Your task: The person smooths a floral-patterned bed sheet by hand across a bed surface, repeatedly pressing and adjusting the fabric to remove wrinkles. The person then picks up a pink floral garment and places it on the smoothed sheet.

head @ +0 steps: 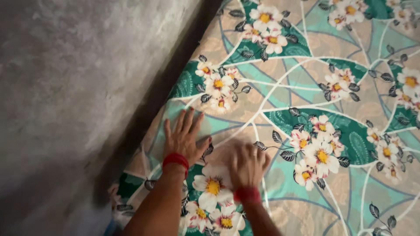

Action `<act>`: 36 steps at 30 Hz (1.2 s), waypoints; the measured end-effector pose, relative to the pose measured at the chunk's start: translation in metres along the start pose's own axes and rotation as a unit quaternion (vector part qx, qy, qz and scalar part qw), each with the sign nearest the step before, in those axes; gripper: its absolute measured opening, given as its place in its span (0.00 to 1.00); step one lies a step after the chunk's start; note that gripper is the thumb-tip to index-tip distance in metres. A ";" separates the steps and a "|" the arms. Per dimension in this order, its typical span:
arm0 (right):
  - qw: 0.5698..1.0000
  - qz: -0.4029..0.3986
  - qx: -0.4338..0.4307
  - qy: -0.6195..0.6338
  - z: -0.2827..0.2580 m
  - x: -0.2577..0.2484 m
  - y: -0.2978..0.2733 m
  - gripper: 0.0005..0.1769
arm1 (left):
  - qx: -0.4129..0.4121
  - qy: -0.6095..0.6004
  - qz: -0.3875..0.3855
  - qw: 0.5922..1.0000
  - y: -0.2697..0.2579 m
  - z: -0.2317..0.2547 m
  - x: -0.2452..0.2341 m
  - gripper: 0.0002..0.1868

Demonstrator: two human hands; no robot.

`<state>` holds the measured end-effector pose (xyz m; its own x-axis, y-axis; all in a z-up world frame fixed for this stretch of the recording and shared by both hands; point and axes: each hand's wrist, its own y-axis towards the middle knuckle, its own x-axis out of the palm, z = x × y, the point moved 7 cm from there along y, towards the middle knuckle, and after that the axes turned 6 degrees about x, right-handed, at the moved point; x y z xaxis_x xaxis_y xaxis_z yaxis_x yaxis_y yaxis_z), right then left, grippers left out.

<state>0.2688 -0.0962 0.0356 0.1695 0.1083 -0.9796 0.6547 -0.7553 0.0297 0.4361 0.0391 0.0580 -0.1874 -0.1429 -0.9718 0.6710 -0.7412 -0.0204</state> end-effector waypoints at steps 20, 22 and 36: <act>1.000 -0.023 0.012 -0.015 -0.037 0.040 0.141 0.42 | 0.214 -0.282 0.084 0.932 0.091 0.089 0.034 0.32; 0.947 0.071 0.029 -0.312 -0.049 0.041 0.136 0.39 | 0.238 -0.188 0.121 0.945 0.116 0.124 0.030 0.28; 0.999 0.017 0.029 0.024 -0.051 0.009 0.143 0.32 | -0.147 -0.014 0.203 0.968 0.173 -0.076 -0.022 0.29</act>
<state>0.4021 -0.1704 0.0410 0.2265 0.1125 -0.9675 0.6050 -0.7947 0.0492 0.6109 -0.0358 0.0578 0.1171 -0.4044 -0.9070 0.8681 -0.4018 0.2913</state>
